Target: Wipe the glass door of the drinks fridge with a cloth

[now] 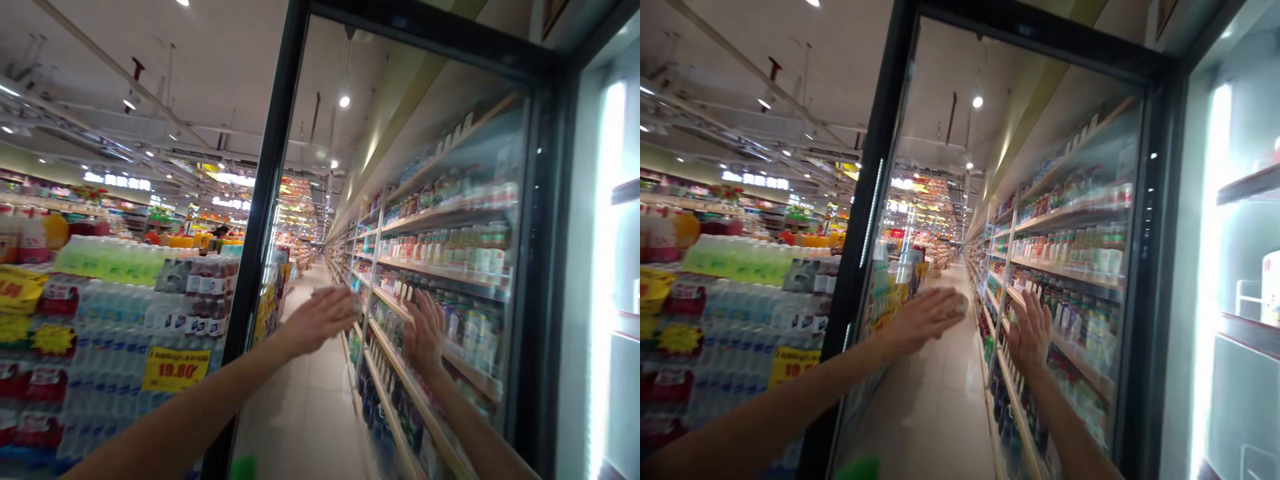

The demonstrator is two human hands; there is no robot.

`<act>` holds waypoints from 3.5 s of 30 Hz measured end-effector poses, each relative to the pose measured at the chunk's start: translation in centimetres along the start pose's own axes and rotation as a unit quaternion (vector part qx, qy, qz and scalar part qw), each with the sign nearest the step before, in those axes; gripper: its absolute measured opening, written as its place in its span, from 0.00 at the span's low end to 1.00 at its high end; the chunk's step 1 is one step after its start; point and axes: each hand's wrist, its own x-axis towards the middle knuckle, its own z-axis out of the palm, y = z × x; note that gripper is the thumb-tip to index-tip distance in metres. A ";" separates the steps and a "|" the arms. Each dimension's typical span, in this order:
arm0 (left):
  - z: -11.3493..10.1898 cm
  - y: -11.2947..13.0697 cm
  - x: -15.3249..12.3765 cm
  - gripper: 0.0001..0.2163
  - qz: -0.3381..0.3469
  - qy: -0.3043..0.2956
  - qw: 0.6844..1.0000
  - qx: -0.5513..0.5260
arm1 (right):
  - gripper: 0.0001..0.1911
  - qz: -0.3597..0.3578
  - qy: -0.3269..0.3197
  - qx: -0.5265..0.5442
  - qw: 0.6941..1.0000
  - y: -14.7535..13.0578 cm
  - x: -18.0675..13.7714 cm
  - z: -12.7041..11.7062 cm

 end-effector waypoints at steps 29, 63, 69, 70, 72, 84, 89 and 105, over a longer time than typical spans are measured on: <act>0.5 1.9 -1.2 0.19 -0.182 0.023 0.981 0.055 | 0.18 0.022 0.003 -0.006 1.000 -0.4 0.3 0.0; -0.4 1.7 -3.3 0.20 -0.131 -0.026 0.991 0.022 | 0.18 0.023 -0.003 0.011 1.000 -0.2 0.2 0.0; 0.2 3.3 -3.1 0.20 0.005 -0.054 0.998 -0.006 | 0.18 0.021 0.000 0.001 1.000 -0.3 0.1 0.1; 0.3 3.4 -2.7 0.20 0.077 -0.078 0.994 -0.022 | 0.18 0.023 -0.002 0.001 1.000 -0.3 0.1 0.1; 0.6 3.1 -1.4 0.21 0.046 -0.088 0.995 -0.017 | 0.18 0.026 -0.007 0.006 1.000 -0.2 0.0 0.2; 1.2 1.7 2.1 0.22 -0.118 -0.038 0.992 0.011 | 0.19 0.033 0.013 0.030 0.999 -0.2 0.0 0.2; 1.3 2.2 1.7 0.21 0.089 -0.076 0.993 -0.035 | 0.19 0.030 0.015 0.028 0.999 -0.2 0.2 0.1; 1.7 1.0 5.3 0.21 -0.139 -0.027 0.990 0.015 | 0.22 0.043 0.019 0.060 0.997 0.0 0.0 0.2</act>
